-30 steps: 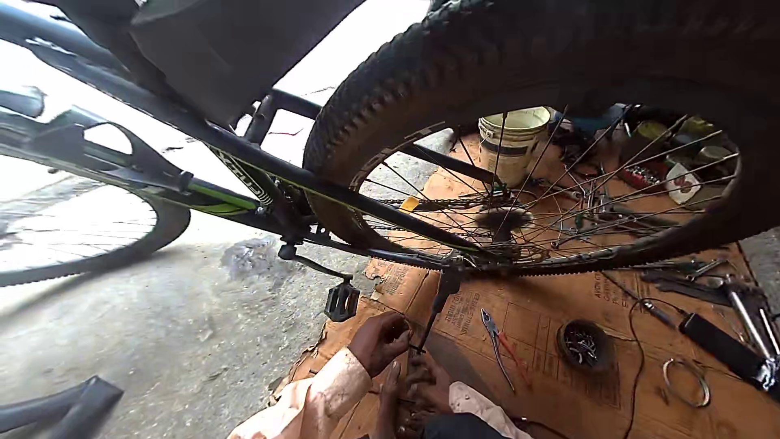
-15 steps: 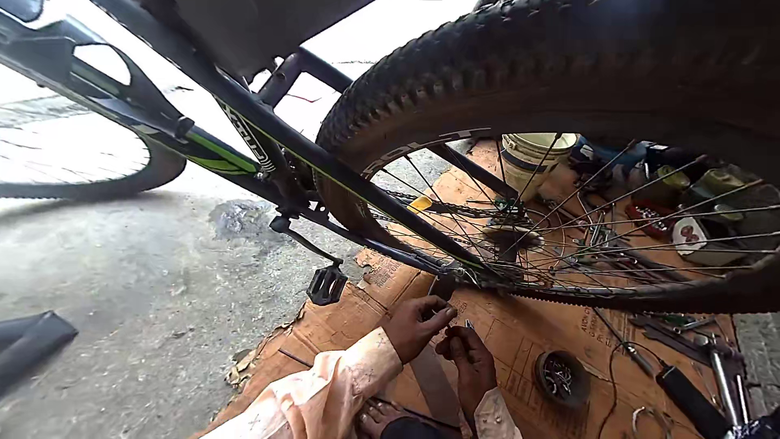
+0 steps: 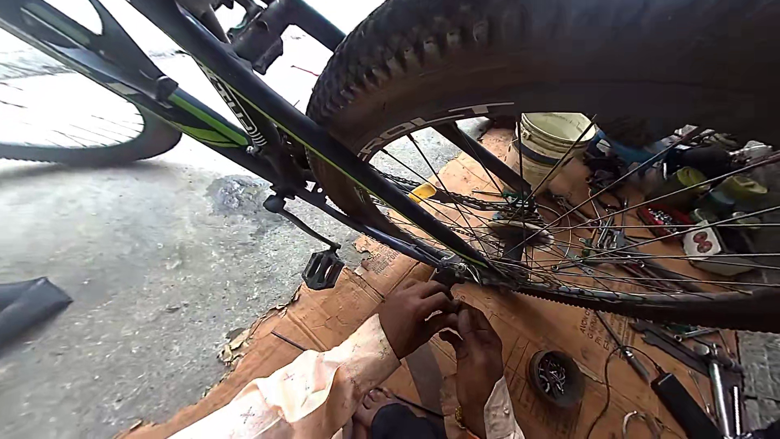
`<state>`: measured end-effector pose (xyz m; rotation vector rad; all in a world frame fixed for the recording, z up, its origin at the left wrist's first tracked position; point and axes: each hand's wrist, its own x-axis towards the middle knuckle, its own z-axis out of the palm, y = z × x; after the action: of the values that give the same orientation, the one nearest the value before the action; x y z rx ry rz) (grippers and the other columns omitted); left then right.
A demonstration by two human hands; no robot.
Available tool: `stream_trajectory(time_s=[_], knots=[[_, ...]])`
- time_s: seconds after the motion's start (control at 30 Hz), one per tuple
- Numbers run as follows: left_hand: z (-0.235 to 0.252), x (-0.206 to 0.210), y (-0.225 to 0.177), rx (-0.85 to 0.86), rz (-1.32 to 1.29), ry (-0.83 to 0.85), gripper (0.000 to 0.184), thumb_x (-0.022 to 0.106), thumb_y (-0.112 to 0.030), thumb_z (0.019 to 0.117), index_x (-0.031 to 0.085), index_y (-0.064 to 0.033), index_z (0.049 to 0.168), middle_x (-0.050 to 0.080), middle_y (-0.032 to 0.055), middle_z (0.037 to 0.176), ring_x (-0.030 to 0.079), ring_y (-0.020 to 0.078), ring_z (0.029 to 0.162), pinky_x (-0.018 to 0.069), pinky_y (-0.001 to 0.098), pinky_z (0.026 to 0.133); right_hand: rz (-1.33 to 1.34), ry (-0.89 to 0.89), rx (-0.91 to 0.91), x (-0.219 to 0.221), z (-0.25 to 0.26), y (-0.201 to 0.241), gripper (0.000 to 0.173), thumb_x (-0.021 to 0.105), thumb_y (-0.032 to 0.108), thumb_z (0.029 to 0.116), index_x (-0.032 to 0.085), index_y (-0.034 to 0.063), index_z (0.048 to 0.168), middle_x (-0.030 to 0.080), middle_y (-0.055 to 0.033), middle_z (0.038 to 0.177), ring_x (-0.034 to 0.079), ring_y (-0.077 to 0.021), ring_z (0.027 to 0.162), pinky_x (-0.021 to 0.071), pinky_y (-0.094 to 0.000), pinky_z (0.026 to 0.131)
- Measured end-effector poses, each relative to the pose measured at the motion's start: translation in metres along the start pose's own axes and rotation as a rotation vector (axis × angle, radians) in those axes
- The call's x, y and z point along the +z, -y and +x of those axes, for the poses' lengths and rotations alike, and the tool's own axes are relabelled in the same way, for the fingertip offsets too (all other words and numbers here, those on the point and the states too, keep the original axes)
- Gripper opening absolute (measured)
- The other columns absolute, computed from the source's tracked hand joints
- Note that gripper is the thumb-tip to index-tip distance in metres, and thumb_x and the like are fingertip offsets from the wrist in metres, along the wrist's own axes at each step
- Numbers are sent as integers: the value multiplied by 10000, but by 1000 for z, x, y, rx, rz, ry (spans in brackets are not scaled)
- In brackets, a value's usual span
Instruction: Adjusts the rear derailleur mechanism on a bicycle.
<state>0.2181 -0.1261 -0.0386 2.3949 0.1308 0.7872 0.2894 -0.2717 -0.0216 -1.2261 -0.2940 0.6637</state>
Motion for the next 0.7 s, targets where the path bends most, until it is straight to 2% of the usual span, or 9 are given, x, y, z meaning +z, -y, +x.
stream_trajectory(time_s=[0.1,0.17,0.2,0.3,0.47,0.7], knots=[[5,-4,-2,127,251,17,209,681,-406,958,740,-213,905,735,-48,887,707,117,842,561,417,883,49,-89,52,4,3,1,182,555,71,1012,681,-49,1066,713,-146,926,690,-168,798,585,-301,684],[8,-9,-1,133,282,9,277,676,-479,947,731,-210,904,724,-47,852,698,121,811,553,411,867,91,-164,59,7,6,4,172,533,49,1012,682,-34,994,703,-127,861,677,-148,735,577,-275,654],[10,-12,0,108,259,-2,300,680,-488,943,739,-194,940,733,-35,874,704,131,823,561,419,859,115,-198,59,7,9,7,189,506,56,1024,672,-24,980,694,-114,836,671,-140,716,574,-266,644],[13,-23,7,-17,121,-35,205,676,-362,974,767,-197,1055,756,-53,983,711,107,920,566,421,883,174,-289,23,8,17,16,221,472,61,1053,662,-30,983,688,-109,770,674,-136,651,585,-256,608],[13,-29,10,-38,65,-80,190,647,-336,996,772,-199,1040,754,-82,985,700,58,926,557,380,911,229,-348,2,18,21,20,184,520,35,1039,673,-45,976,694,-120,768,676,-148,621,598,-267,599],[9,-26,5,-31,36,-128,193,642,-344,996,775,-207,1019,742,-99,939,687,40,885,556,350,864,274,-352,8,19,22,20,198,496,45,1054,660,-53,1004,691,-128,786,680,-145,646,598,-259,610]])
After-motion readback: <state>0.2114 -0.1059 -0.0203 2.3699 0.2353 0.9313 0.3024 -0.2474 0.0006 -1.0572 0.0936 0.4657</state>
